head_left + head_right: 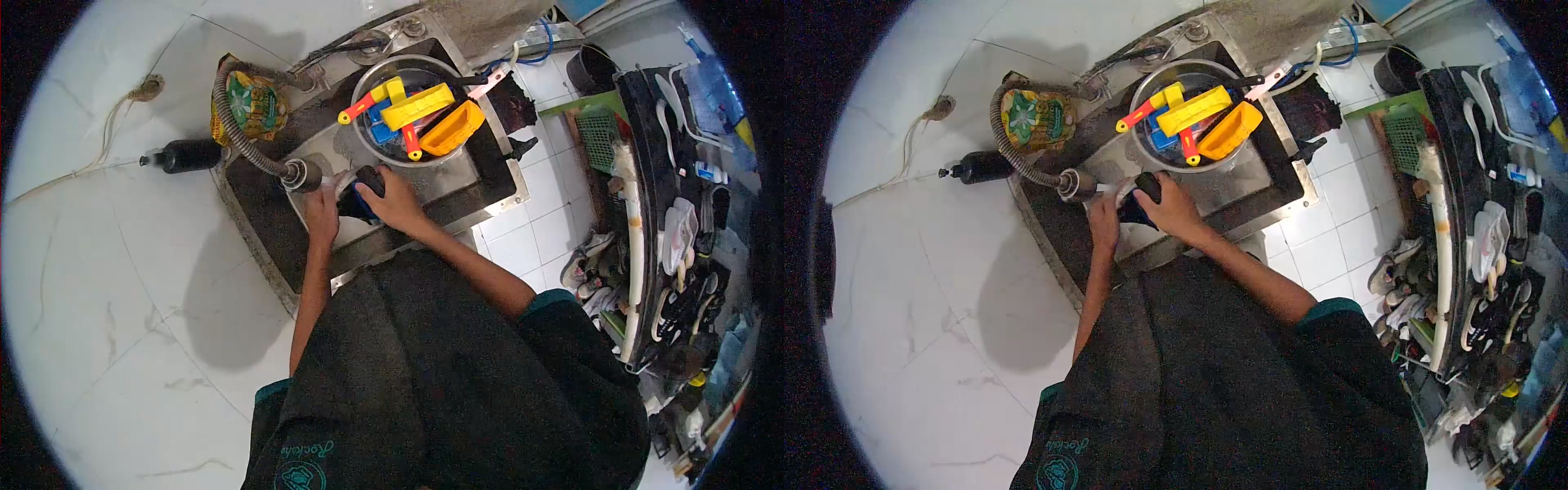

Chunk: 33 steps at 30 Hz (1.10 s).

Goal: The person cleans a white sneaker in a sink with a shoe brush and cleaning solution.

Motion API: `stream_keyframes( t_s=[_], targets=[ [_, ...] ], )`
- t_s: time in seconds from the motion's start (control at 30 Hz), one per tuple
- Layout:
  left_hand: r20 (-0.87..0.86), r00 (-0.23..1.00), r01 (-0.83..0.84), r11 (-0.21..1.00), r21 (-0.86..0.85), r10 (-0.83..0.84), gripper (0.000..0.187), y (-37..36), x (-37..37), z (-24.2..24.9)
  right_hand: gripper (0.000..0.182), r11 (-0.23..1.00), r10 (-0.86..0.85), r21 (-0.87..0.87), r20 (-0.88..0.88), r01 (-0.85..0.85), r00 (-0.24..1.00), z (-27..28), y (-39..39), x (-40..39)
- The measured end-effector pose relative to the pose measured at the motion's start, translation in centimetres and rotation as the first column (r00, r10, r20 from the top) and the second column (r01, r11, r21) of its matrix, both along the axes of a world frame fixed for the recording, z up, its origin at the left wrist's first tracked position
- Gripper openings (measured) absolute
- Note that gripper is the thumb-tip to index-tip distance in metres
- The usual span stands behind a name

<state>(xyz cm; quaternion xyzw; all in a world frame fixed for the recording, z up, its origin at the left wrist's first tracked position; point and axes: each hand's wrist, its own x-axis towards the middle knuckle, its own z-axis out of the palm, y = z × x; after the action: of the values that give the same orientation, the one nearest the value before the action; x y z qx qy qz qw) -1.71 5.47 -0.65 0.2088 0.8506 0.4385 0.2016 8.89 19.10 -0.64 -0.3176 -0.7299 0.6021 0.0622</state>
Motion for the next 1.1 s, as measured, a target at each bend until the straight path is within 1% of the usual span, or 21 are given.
stream_keyframes(
  t_s=[0.07, 0.13, 0.23, 0.33, 0.37, 0.43, 0.5, 0.57, 0.63, 0.73, 0.83, 0.87, 0.97, 1.0, 1.07, 1.1],
  targets=[
    [-0.011, 0.999, 0.046, 0.999, -0.01, -0.046, 0.033, 0.0, 0.5, 0.1, 0.054, 1.0, -0.004, 0.002, 0.019, 0.004, 1.0, 0.3, -0.2, -0.4],
    [-0.011, 0.997, 0.069, 0.994, -0.084, -0.07, 0.036, -0.4, 1.1, -0.2, 0.054, 1.0, -0.022, -0.003, 0.061, 0.022, 0.998, 0.4, -0.3, -1.0],
    [-0.027, 0.998, 0.056, 0.993, -0.105, -0.059, 0.039, -1.6, 0.9, -0.9, 0.052, 0.996, 0.046, 0.063, 0.143, -0.056, 0.989, 0.9, -0.5, -0.8],
    [0.03, 0.999, 0.024, 0.999, -0.049, -0.022, 0.042, -2.2, 1.2, -0.8, 0.054, 0.991, 0.091, 0.092, 0.089, -0.099, 0.992, 2.1, -0.5, 0.5],
    [-0.006, 0.999, 0.037, 0.997, -0.06, -0.038, 0.044, -2.2, 1.3, -0.7, 0.055, 0.987, 0.127, 0.093, 0.039, -0.13, 0.991, 2.4, 0.6, 0.8],
    [-0.074, 0.995, 0.055, 0.995, -0.085, -0.061, 0.046, -2.0, 1.5, 0.2, 0.056, 0.974, 0.209, 0.096, -0.056, -0.203, 0.976, 5.9, 4.3, 1.5],
    [-0.071, 0.996, 0.051, 0.991, -0.122, -0.06, 0.047, -1.9, 1.7, 0.3, 0.056, 0.949, 0.174, 0.279, -0.073, -0.147, 0.982, 9.9, 8.8, 0.8],
    [-0.05, 0.997, 0.043, 0.99, -0.133, -0.05, 0.048, -1.7, 1.7, 0.5, 0.054, 0.846, 0.172, 0.509, 0.023, -0.16, 0.985, 12.3, 13.8, -0.9],
    [-0.012, 1.0, 0.027, 0.992, -0.121, -0.028, 0.048, -1.7, 1.9, 0.2, 0.053, 0.627, 0.169, 0.722, 0.241, -0.293, 0.956, 12.5, 17.8, -3.0],
    [-0.078, 0.996, 0.045, 0.997, -0.065, -0.05, 0.049, -1.9, 1.9, -0.4, 0.053, 0.483, 0.227, 0.765, 0.362, -0.427, 0.904, 11.4, 20.4, -5.9],
    [0.01, 0.998, 0.07, 0.995, -0.065, -0.069, 0.05, -2.2, 2.0, 0.2, 0.052, 0.353, 0.291, 0.753, 0.476, -0.555, 0.83, 9.1, 21.0, -7.6],
    [-0.006, 0.997, 0.07, 0.99, -0.121, -0.071, 0.049, -2.2, 2.2, 0.5, 0.052, 0.347, 0.298, 0.736, 0.501, -0.581, 0.813, 8.7, 20.8, -7.6],
    [0.006, 0.999, 0.047, 0.997, -0.069, -0.046, 0.049, -2.8, 2.9, 0.4, 0.055, 0.347, 0.309, 0.801, 0.394, -0.488, 0.866, 8.4, 19.6, -6.6],
    [0.027, 0.999, 0.032, 0.997, -0.063, -0.03, 0.049, -3.0, 3.0, 0.3, 0.053, 0.319, 0.356, 0.888, 0.21, -0.33, 0.911, 8.4, 19.2, -6.1],
    [0.068, 0.998, 0.002, 0.999, -0.049, 0.001, 0.051, -3.3, 3.3, 0.0, 0.049, 0.366, 0.484, 0.875, 0.113, -0.318, 0.868, 10.0, 17.4, -3.9],
    [0.061, 0.998, 0.0, 0.999, -0.041, 0.002, 0.051, -3.5, 3.5, 0.1, 0.047, 0.392, 0.539, 0.865, 0.061, -0.314, 0.84, 10.5, 16.8, -3.1]
  ],
)
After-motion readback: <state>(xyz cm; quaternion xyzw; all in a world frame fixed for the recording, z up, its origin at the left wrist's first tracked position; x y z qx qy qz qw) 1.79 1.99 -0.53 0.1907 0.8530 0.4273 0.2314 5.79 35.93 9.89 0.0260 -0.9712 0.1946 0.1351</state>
